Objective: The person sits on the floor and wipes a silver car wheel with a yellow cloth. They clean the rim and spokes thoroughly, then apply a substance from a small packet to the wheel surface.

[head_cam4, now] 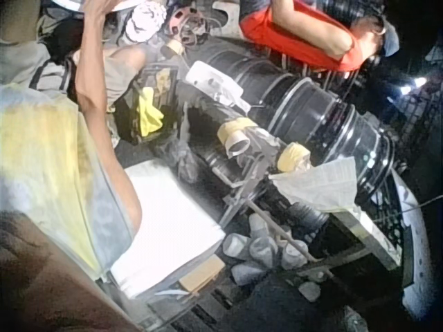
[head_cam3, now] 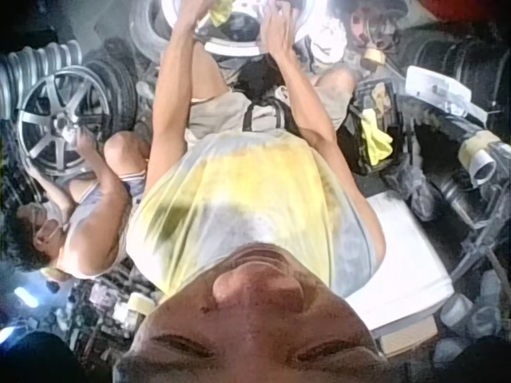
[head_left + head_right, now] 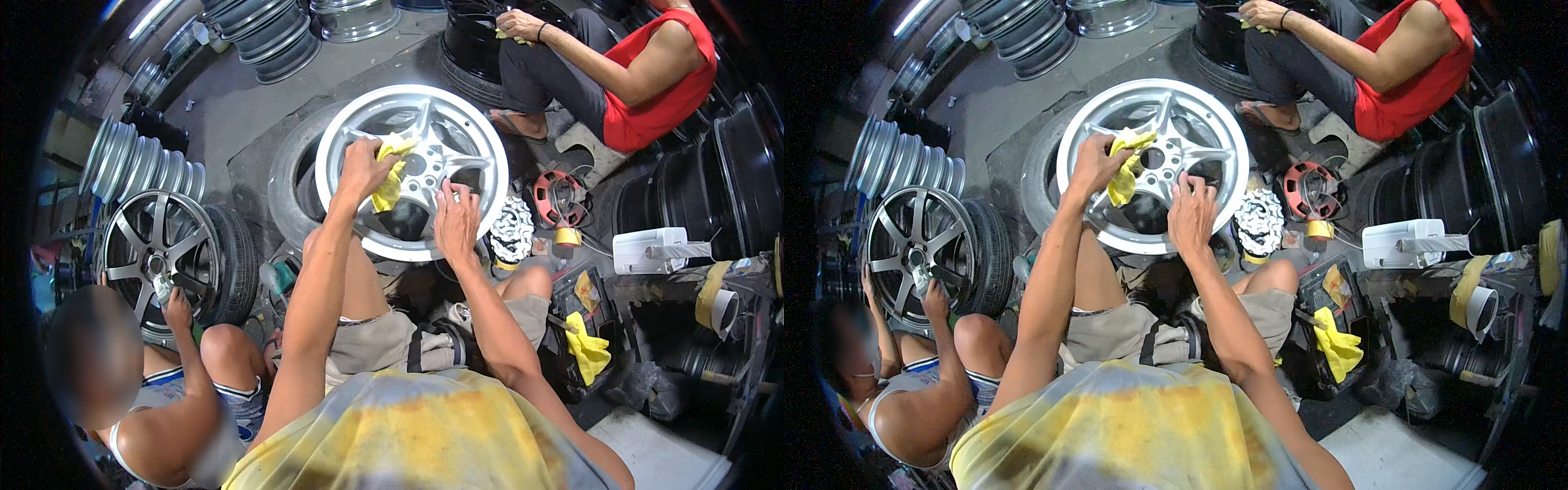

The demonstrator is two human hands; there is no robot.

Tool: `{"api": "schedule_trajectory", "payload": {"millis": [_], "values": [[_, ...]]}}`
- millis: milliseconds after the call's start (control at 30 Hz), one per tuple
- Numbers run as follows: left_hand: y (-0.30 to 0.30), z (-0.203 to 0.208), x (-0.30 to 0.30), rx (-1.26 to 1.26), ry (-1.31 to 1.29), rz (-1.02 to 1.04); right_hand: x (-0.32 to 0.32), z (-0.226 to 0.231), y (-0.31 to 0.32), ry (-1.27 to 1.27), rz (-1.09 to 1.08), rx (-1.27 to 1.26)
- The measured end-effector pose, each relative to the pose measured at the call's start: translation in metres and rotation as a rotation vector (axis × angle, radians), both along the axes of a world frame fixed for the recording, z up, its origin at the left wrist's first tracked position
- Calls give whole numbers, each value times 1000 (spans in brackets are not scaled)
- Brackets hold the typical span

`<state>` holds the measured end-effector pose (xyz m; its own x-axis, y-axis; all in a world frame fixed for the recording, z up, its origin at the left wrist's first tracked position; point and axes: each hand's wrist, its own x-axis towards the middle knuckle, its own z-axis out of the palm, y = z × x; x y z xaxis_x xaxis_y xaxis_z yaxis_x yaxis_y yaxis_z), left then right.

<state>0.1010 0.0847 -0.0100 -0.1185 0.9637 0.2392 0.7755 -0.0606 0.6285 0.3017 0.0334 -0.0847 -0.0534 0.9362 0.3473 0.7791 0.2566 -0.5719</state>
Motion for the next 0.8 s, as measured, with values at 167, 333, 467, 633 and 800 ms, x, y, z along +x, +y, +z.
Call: {"api": "schedule_trajectory", "payload": {"millis": [167, 333, 467, 633, 800], "values": [[-3, 0, -6, -30, -21, 8, 1, -11, -13, 53, 49, -55], [-3, 5, 1, -70, -50, -36, -8, -10, 11, 32, -49, -32], [-8, 5, 2, -124, -70, -3, -16, -13, 28, 62, -180, -55], [-7, 6, -2, -86, -49, -46, -16, -19, 14, 122, -95, -92], [-10, 3, 4, -108, -83, -30, -18, -17, 35, 84, -193, -36]]}}
